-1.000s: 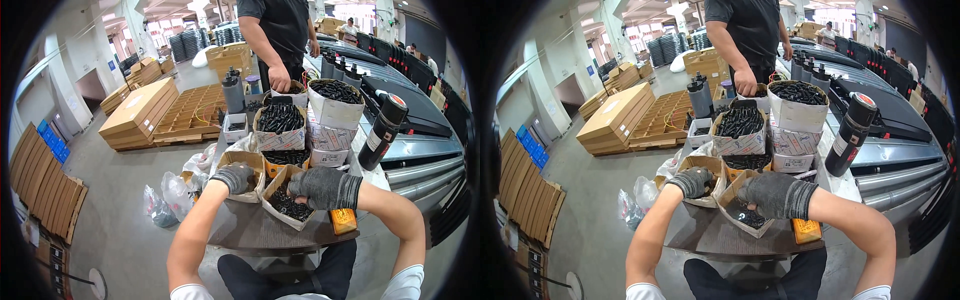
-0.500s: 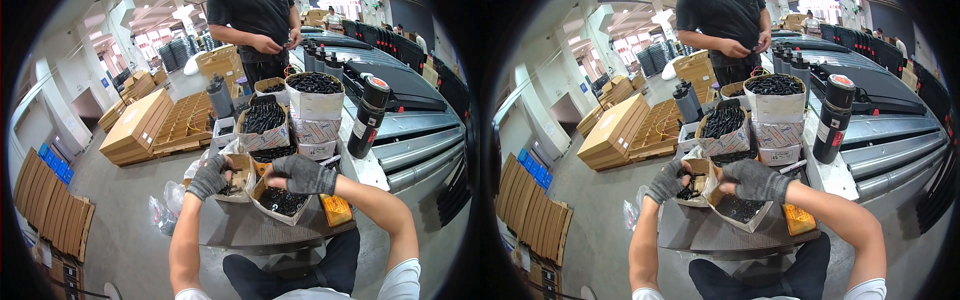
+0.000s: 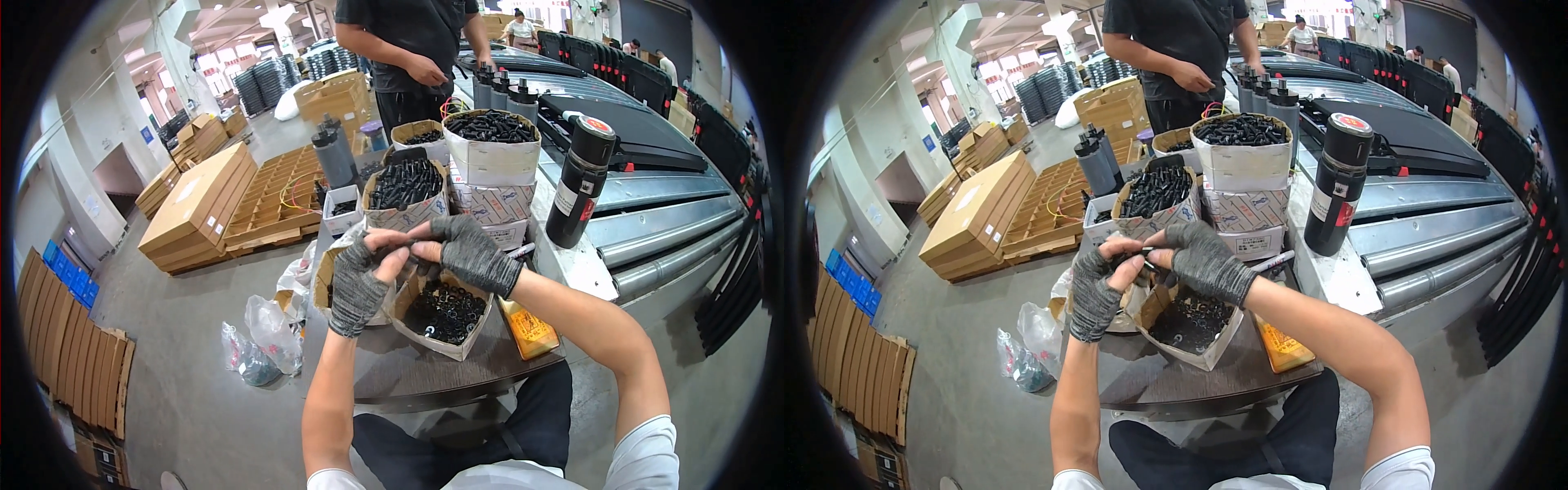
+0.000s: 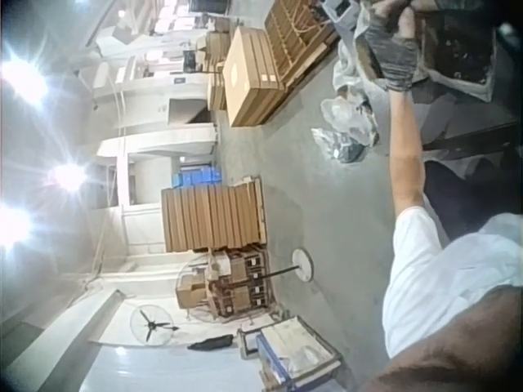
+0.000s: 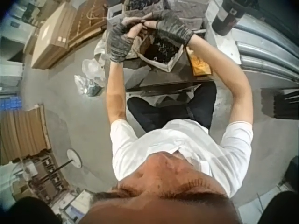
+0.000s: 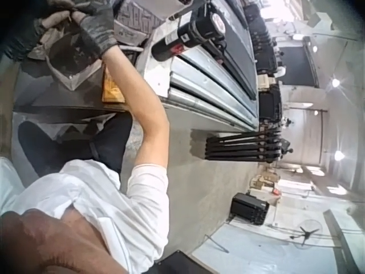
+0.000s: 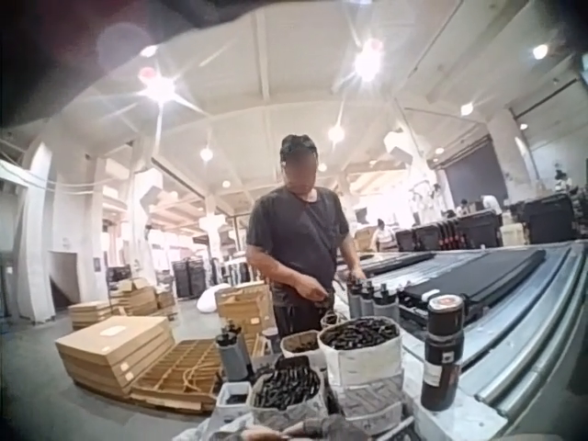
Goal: Placing covers on a conveyor belt and sorting small mechanical components into boxes.
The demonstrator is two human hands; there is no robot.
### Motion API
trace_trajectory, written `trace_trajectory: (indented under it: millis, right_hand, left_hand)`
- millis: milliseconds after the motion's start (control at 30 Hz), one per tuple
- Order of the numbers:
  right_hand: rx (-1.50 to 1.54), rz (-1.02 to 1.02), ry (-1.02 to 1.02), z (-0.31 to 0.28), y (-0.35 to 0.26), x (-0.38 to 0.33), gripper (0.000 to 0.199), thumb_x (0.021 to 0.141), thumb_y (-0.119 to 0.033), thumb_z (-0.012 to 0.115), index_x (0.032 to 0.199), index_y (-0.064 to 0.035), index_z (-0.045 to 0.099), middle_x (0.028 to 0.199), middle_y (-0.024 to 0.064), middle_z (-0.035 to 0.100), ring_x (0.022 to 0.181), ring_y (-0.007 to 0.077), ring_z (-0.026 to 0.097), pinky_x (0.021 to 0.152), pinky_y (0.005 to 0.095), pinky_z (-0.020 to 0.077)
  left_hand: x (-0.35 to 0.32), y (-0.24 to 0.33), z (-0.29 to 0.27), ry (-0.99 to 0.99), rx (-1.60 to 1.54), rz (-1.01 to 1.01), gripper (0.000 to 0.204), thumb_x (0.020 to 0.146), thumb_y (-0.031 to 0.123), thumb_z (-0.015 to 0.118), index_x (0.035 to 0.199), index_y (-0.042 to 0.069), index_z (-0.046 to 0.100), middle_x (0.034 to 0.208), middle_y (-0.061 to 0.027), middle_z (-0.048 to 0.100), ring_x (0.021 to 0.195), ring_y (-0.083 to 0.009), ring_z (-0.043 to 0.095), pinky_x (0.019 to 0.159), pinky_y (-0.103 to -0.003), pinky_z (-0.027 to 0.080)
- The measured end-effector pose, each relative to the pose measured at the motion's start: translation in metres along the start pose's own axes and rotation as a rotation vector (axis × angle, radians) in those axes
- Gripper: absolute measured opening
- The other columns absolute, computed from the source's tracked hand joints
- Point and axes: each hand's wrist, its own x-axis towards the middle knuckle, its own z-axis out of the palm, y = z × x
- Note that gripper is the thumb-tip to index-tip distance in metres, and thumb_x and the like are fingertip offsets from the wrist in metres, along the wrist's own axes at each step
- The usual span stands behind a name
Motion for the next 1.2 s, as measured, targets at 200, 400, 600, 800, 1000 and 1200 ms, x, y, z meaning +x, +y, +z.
trace_trajectory:
  millis: [200, 400, 600, 800, 1000, 1200]
  right_hand:
    - [0.129, 0.037, 0.116, -0.006, 0.007, 0.005, 0.033, 0.089, -0.021, 0.065, 0.112, 0.0026, 0.067, 0.095, 0.0129, 0.071, 0.088, 0.0162, 0.066, 0.080, 0.0310, 0.0525]
    - [-0.036, -0.015, 0.116, -0.004, 0.008, 0.005, 0.033, 0.094, -0.019, 0.063, 0.119, 0.0012, 0.062, 0.095, 0.0066, 0.068, 0.089, 0.0124, 0.064, 0.081, 0.0279, 0.0527]
    - [-0.088, -0.141, 0.168, 0.006, 0.012, 0.014, 0.021, 0.091, -0.011, 0.061, 0.106, 0.0032, 0.064, 0.091, 0.0117, 0.067, 0.087, 0.0188, 0.066, 0.078, 0.0318, 0.0534]
    - [-0.303, -0.319, 0.159, 0.001, 0.008, 0.014, 0.019, 0.088, -0.013, 0.066, 0.101, 0.0009, 0.064, 0.091, 0.0134, 0.067, 0.086, 0.0239, 0.067, 0.077, 0.0332, 0.0525]
    - [-0.583, -0.325, -0.264, -0.018, 0.026, 0.004, 0.023, 0.081, -0.013, 0.070, 0.101, -0.0034, 0.065, 0.087, 0.0133, 0.066, 0.081, 0.0285, 0.066, 0.074, 0.0353, 0.0525]
    - [-0.940, -0.129, -0.655, 0.011, 0.040, -0.020, 0.034, 0.085, -0.022, 0.067, 0.114, -0.0056, 0.063, 0.116, 0.0131, 0.059, 0.105, 0.0294, 0.062, 0.088, 0.0400, 0.0500]
  left_hand:
    - [0.014, -0.013, 0.027, 0.198, -0.074, -0.009, 0.017, 0.086, 0.004, 0.066, 0.102, 0.002, 0.065, 0.095, -0.0069, 0.065, 0.086, -0.0142, 0.061, 0.077, -0.028, 0.050]
    - [0.010, -0.027, 0.025, 0.208, -0.056, 0.046, 0.024, 0.087, 0.005, 0.065, 0.111, 0.003, 0.066, 0.102, -0.0081, 0.065, 0.091, -0.0163, 0.062, 0.084, -0.029, 0.050]
    - [0.004, -0.022, 0.017, 0.227, 0.128, 0.150, 0.022, 0.086, 0.003, 0.067, 0.108, 0.003, 0.066, 0.098, -0.0070, 0.065, 0.090, -0.0161, 0.062, 0.082, -0.029, 0.049]
    - [-0.002, -0.019, 0.024, 0.244, -0.072, -0.144, 0.021, 0.088, 0.007, 0.069, 0.108, 0.002, 0.068, 0.099, -0.0062, 0.067, 0.089, -0.0123, 0.062, 0.080, -0.026, 0.049]
    - [0.002, -0.027, -0.006, 0.513, -0.050, -0.218, 0.018, 0.091, 0.010, 0.067, 0.107, 0.002, 0.068, 0.086, -0.0052, 0.068, 0.069, -0.0084, 0.059, 0.061, -0.024, 0.049]
    - [0.002, -0.033, 0.011, 0.410, 0.010, -0.160, 0.019, 0.090, 0.011, 0.069, 0.108, 0.002, 0.069, 0.091, -0.0030, 0.068, 0.080, -0.0089, 0.061, 0.073, -0.024, 0.049]
